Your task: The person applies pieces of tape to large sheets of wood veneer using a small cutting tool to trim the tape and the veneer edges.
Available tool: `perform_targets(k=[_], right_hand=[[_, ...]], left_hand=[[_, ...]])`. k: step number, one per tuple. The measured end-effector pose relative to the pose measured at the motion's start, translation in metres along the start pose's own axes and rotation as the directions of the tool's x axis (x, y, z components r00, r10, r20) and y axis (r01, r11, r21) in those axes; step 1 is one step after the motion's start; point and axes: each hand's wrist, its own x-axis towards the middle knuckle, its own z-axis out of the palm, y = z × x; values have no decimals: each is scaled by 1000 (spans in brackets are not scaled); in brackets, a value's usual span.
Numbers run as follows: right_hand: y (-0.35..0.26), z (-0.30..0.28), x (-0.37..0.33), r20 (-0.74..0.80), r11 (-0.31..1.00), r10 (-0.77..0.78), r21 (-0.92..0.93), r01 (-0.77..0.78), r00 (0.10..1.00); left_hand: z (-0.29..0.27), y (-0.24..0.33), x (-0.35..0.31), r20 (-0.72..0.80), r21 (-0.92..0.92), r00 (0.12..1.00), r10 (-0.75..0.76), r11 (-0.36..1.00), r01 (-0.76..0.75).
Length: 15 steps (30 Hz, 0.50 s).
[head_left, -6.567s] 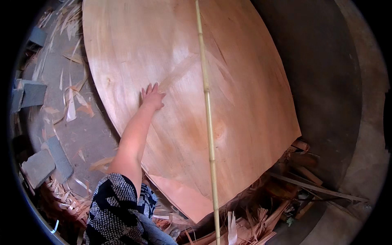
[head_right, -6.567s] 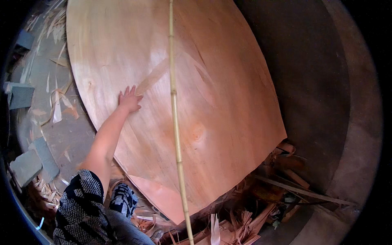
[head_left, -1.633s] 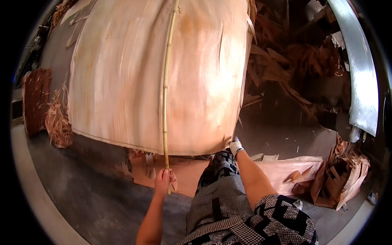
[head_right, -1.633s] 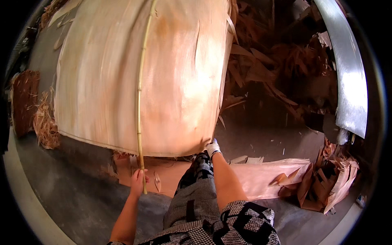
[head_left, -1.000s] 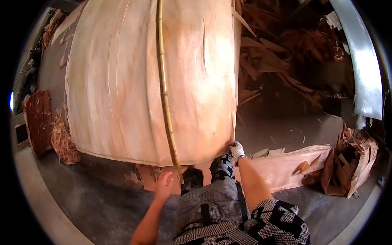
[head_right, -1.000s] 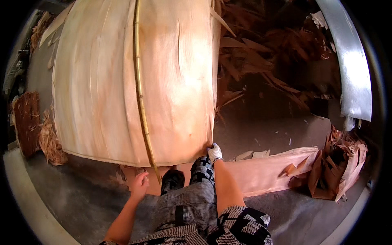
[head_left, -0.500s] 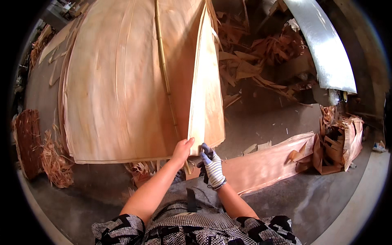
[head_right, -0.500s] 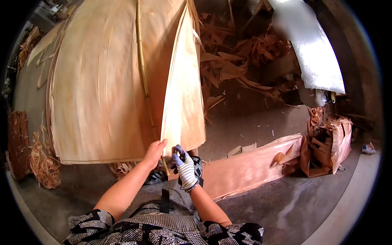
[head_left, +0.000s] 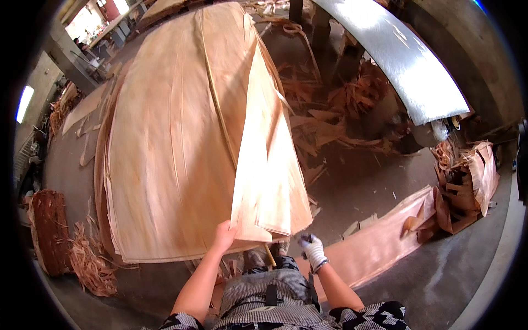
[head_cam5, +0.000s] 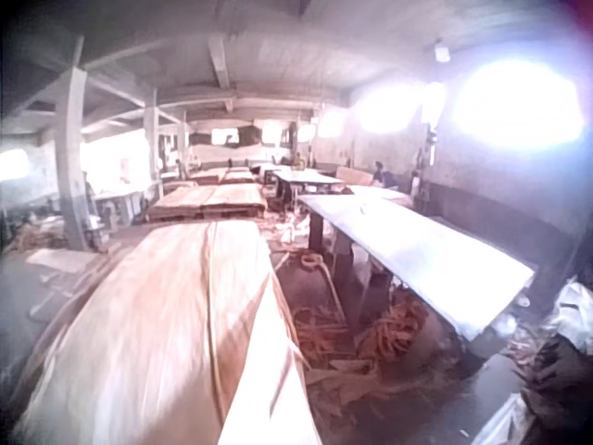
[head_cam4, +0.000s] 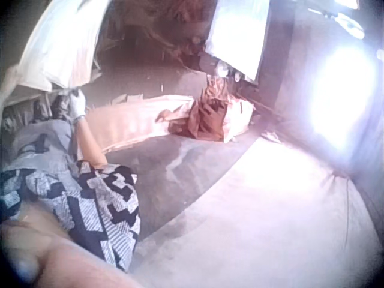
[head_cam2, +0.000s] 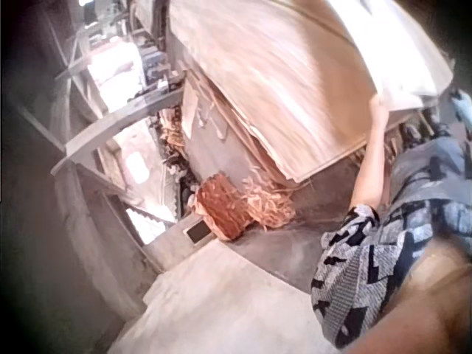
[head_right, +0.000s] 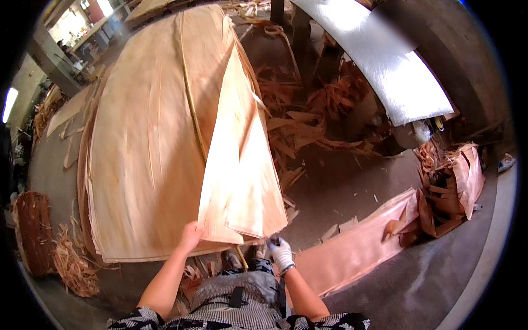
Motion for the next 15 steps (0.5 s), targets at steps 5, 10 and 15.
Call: perform_targets(k=[5, 10, 15], right_hand=[[63, 28, 12, 280, 895, 74, -441, 60, 957], [142, 119, 55, 509, 626, 3, -673, 395, 861], [140, 180, 52, 627, 779, 22, -499, 380, 778]], left_hand=[[-45, 15, -32, 60, -355, 979, -195, 912, 203], [-94, -9, -57, 67, -445, 972, -225, 865, 231], [-148, -55, -37, 145, -528, 975, -168, 820, 220]])
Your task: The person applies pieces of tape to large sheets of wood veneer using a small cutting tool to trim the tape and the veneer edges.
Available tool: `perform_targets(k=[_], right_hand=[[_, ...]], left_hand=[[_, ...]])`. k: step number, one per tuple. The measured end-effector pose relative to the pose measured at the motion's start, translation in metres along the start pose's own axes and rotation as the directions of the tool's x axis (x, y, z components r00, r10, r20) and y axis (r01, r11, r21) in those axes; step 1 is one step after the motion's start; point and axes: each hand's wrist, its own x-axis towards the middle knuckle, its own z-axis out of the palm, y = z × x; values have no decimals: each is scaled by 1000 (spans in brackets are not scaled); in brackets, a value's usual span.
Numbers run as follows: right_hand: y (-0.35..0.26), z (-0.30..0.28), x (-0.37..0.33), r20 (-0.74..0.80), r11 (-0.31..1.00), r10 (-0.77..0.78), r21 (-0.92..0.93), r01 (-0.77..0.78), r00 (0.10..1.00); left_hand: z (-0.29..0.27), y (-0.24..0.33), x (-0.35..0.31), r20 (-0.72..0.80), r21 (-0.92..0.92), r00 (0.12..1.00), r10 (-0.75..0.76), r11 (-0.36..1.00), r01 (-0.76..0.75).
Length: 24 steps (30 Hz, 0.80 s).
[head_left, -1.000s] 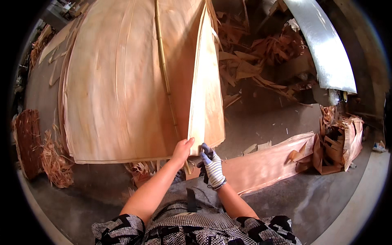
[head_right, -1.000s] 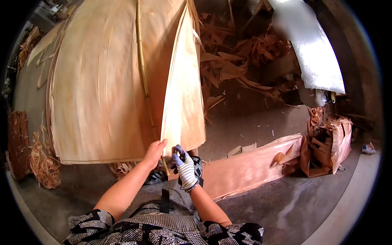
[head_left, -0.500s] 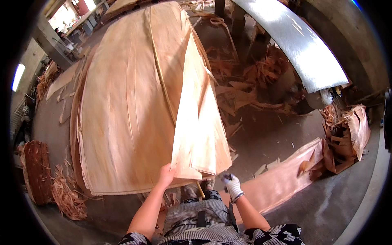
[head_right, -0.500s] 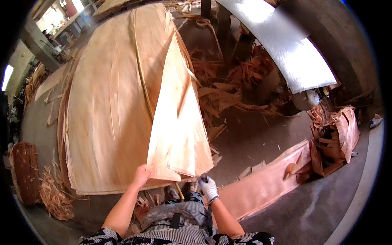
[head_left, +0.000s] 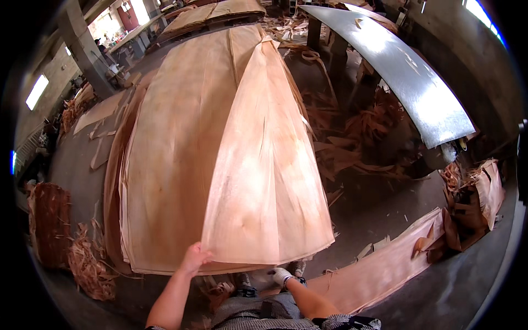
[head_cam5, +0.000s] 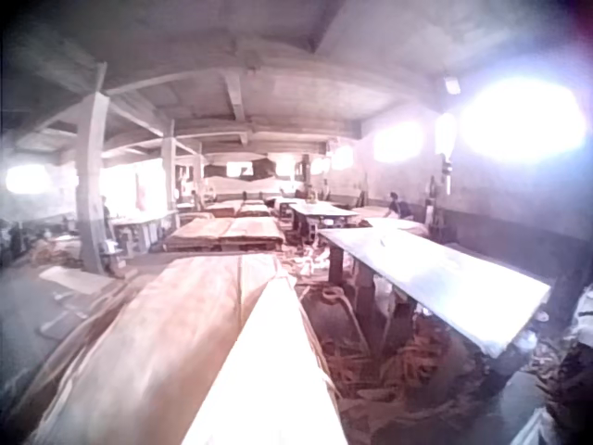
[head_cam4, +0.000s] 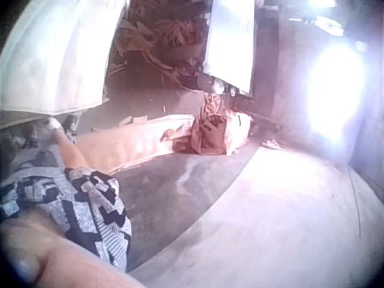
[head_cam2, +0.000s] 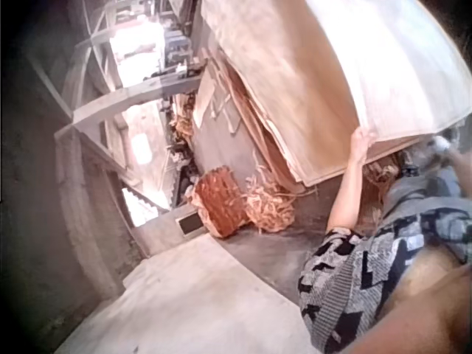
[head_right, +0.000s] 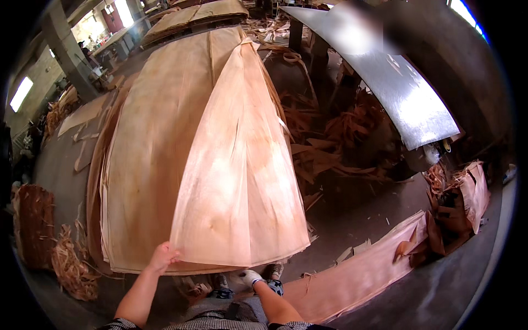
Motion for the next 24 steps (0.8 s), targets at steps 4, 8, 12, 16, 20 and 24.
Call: perform_targets(k=[4, 8, 12, 16, 20, 24], right_hand=[[-163, 45, -51, -296, 986, -148, -117, 118, 943], [-151, 79, -61, -438, 984, 49, -135, -120, 897], [-167, 80, -78, -530, 967, 29, -201, -159, 847], [-138, 53, -77, -722, 984, -109, 18, 176, 683], [-253, 7, -117, -497, 696, 45, 638, 330, 866], [-360, -18, -170, -365, 691, -17, 669, 275, 931]], left_hand=[[-138, -2, -37, -85, -97, 996, 5, 995, -14], [-209, -8, -46, -170, -131, 983, -72, 990, 50], [-271, -76, -51, -201, -175, 972, -125, 980, 90], [-249, -151, -16, -149, -300, 967, -207, 941, 155], [-217, -171, -20, -51, -302, 980, -192, 938, 168], [-176, -152, -32, 97, -301, 918, -384, 868, 395]])
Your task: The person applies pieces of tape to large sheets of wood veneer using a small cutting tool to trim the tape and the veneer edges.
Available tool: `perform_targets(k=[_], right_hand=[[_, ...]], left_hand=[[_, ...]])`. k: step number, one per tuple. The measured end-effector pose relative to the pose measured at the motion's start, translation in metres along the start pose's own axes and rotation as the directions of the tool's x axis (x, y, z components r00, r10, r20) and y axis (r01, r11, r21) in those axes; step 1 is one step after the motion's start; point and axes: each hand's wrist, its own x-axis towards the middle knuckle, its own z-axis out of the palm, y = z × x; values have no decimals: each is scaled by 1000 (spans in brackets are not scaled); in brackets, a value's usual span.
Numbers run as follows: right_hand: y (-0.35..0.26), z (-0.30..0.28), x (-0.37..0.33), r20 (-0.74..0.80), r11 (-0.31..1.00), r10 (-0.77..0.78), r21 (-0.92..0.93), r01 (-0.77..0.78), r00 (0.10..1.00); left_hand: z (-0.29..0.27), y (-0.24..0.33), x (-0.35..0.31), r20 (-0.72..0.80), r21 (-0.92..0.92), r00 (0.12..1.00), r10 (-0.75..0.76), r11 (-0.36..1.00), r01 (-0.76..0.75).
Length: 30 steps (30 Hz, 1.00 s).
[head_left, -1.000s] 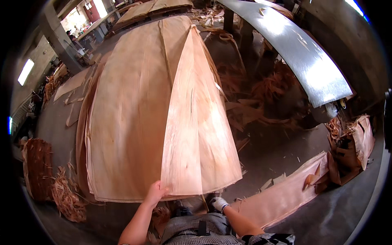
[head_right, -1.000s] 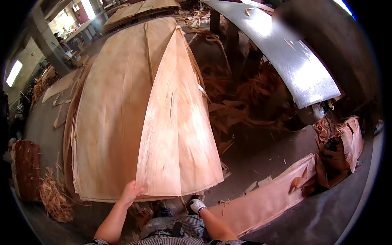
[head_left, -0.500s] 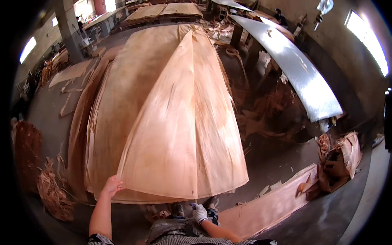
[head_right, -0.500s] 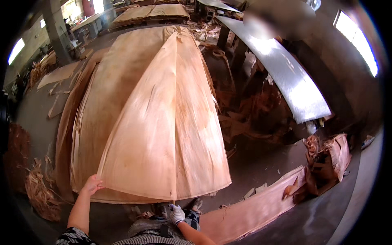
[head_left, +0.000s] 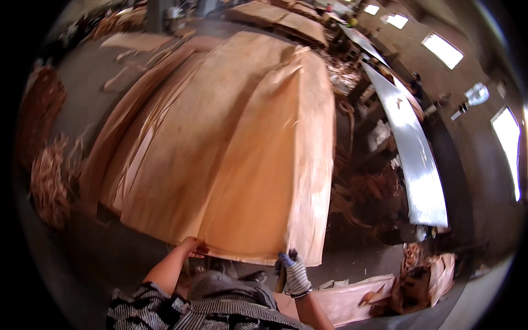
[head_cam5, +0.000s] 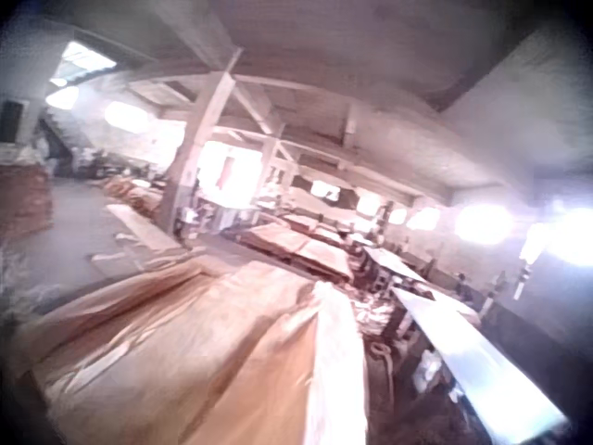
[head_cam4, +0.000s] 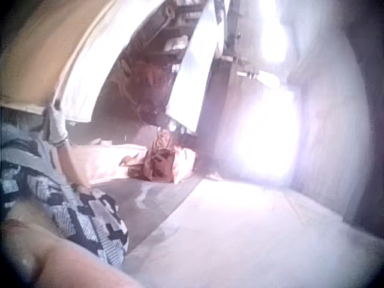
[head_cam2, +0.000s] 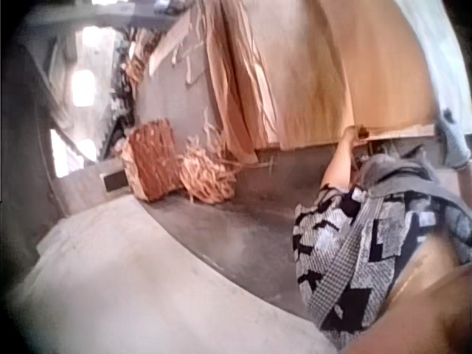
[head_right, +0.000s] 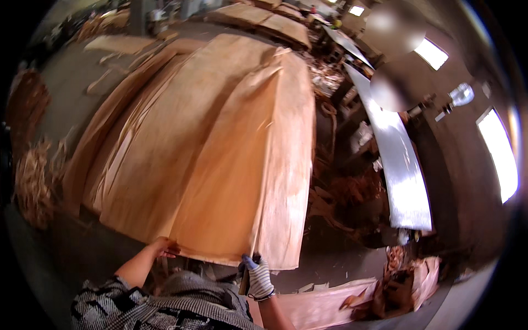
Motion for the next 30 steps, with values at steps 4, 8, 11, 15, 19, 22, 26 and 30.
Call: perform_targets(k=[4, 8, 11, 15, 19, 22, 26, 30], right_hand=[[-30, 1, -27, -145, 1000, 11, 23, -7, 989], [-5, -97, -5, -224, 981, 155, 147, -124, 962], [-29, -127, -8, -352, 1000, 23, 1, -24, 936], [-32, -163, -12, -324, 996, -57, 46, 76, 944], [-29, -215, -41, -287, 988, -89, 93, 120, 954], [-29, -265, -73, -301, 983, -42, 156, 93, 953], [-26, -347, -109, -345, 988, -39, 127, 88, 938], [-38, -427, -134, -382, 981, -75, 137, 136, 921]], left_hand=[[-9, -45, -25, 385, -305, 923, -25, 940, 153], [-35, -59, -24, -300, -836, 860, 413, 321, -445], [-49, -58, -17, -471, -808, 812, 344, 201, -554], [-29, -67, -9, -472, -749, 822, 320, 347, -565], [18, -101, -3, -460, -716, 860, 223, 479, -507], [51, -144, 3, -363, -677, 913, 188, 619, -397], [127, -173, 17, -313, -611, 942, 118, 735, -295], [204, -171, 40, -191, -522, 977, 91, 834, -180]])
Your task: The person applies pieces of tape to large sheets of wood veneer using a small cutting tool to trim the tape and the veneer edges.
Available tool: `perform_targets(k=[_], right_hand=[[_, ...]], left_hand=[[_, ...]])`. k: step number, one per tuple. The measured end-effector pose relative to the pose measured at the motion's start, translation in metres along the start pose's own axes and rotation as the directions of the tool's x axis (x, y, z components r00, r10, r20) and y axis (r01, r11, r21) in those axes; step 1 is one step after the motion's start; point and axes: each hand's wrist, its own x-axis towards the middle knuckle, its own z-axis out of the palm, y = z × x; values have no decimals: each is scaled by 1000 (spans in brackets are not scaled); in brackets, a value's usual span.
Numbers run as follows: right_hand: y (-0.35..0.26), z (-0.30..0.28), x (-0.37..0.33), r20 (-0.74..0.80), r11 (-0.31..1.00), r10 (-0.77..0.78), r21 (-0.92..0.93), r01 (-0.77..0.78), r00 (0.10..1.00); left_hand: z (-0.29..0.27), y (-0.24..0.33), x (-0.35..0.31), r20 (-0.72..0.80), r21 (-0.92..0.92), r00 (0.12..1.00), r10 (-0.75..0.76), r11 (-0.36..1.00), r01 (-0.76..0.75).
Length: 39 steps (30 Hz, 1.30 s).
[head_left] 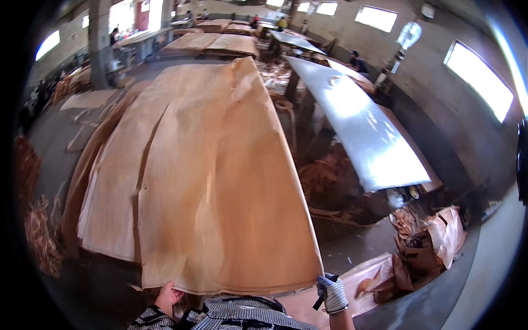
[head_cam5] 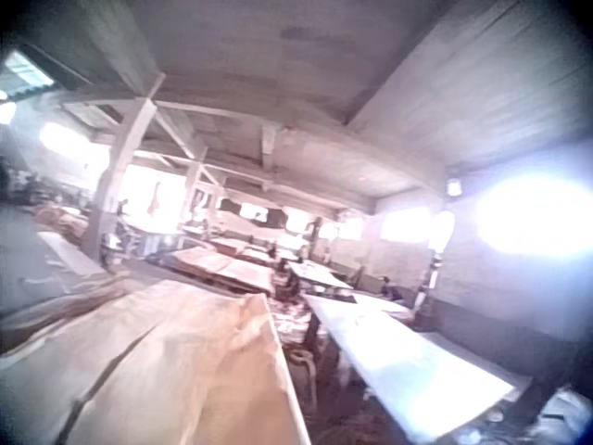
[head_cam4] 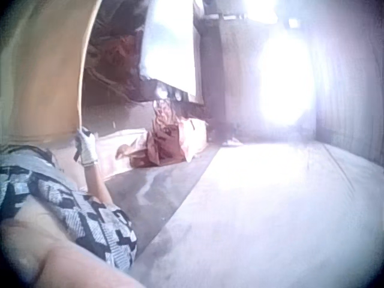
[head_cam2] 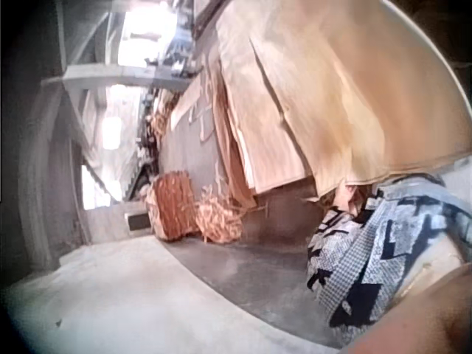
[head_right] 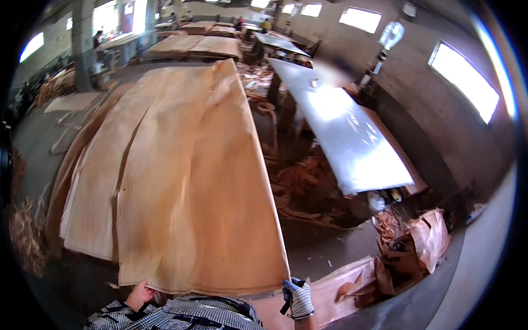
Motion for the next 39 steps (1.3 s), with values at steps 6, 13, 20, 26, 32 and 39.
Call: perform_targets(k=[6, 13, 20, 26, 32, 39], right_hand=[[-48, -104, 55, -68, 998, -50, 23, 51, 996], [-129, -234, 145, -189, 989, -148, -11, 148, 971], [-231, -371, 188, -299, 970, -224, -158, 183, 928], [-290, -493, 244, -344, 940, -330, -209, 271, 879], [-369, -599, 323, -318, 862, -471, -363, 354, 823], [-459, -669, 451, -267, 871, -442, -355, 339, 856]], left_hand=[[137, -35, 44, 31, 189, 995, -98, 978, 90], [310, -86, 117, 2, 348, 992, -125, 930, 117], [499, -165, 142, 204, 422, 942, -265, 892, 160], [640, -228, 103, 258, 322, 937, -236, 935, 147], [771, -294, 60, 373, 53, 928, -4, 998, -17], [926, -333, 27, 393, -41, 832, 392, 911, -410]])
